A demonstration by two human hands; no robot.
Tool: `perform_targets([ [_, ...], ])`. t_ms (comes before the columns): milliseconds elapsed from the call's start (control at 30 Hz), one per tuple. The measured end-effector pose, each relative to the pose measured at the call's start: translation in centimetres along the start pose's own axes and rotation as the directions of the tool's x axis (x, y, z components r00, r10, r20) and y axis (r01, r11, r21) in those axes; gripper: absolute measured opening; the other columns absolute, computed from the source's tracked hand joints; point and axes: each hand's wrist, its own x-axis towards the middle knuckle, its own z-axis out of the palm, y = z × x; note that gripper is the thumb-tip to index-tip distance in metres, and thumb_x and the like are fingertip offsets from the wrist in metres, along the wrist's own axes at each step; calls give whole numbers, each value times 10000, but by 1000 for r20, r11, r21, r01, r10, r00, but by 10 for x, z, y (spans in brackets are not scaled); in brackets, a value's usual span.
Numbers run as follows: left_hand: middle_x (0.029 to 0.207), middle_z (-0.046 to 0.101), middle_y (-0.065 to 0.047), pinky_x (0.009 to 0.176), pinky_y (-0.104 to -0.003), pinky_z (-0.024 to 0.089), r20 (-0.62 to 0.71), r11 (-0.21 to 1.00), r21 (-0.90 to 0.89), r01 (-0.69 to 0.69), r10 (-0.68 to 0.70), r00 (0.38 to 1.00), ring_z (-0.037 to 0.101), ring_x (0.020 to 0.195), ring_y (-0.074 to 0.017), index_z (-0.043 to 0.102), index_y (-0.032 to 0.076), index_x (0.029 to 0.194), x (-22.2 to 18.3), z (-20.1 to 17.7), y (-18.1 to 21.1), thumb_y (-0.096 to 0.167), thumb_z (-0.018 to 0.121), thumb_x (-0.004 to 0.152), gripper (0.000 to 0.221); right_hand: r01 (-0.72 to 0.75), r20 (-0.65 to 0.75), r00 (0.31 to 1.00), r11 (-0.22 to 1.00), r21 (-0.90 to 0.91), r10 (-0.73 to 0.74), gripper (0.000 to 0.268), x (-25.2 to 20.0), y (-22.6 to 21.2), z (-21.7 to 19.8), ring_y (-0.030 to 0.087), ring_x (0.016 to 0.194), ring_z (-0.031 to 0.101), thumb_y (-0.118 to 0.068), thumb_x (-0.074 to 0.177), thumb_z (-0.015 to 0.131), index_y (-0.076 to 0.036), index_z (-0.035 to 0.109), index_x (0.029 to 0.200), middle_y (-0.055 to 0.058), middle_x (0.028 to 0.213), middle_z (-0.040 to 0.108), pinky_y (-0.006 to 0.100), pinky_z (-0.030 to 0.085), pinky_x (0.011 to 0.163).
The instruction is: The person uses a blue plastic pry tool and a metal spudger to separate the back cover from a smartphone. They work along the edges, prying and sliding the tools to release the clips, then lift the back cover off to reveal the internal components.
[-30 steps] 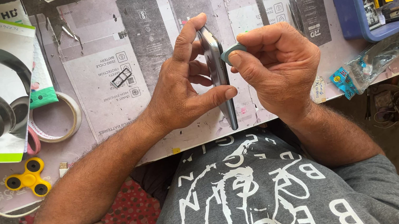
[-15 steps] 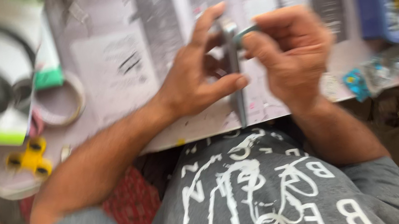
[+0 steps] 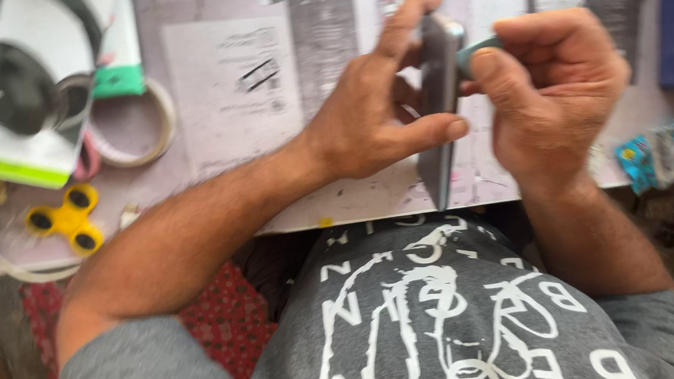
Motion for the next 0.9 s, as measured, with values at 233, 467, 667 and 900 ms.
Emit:
perform_targets([
  [233, 1343, 672, -247, 865, -384, 741, 34, 1000, 0, 23, -23, 999, 826, 1021, -273, 48, 106, 1642, -2, -1, 5, 372, 831, 979, 1061, -37, -26, 999, 999, -4, 37, 151, -12, -5, -8, 137, 832, 735, 41, 1066, 731, 43, 639, 1185, 136, 958, 725, 264, 658, 750],
  [467, 1263, 669, -239, 901, -396, 734, 39, 999, 47, 3, -5, 999, 813, 968, -248, 37, 123, 1658, -1, 2, 4, 412, 837, 974, 1090, -60, -12, 998, 998, -33, 59, 167, -16, -14, -10, 135, 905, 749, 30, 1055, 725, 32, 630, 1192, 138, 1004, 727, 252, 659, 810],
  [667, 1227, 665, -227, 955, -419, 700, 60, 997, 68, -20, 16, 998, 805, 1023, -263, 24, 130, 1641, -1, 1, 0, 404, 829, 998, 1066, -37, 10, 999, 995, -96, 38, 162, -13, -13, -7, 117, 908, 745, 27, 1054, 725, 29, 629, 1185, 131, 1001, 728, 231, 653, 804],
  [900, 1237, 688, -225, 923, -417, 687, 48, 997, 65, 45, -48, 998, 818, 1036, -279, 33, 129, 1655, 2, 1, 3, 382, 823, 979, 1070, -117, -25, 993, 986, -121, 115, 184, -11, -11, -5, 106, 906, 727, 25, 1034, 740, 28, 625, 1178, 118, 1040, 719, 231, 643, 812],
])
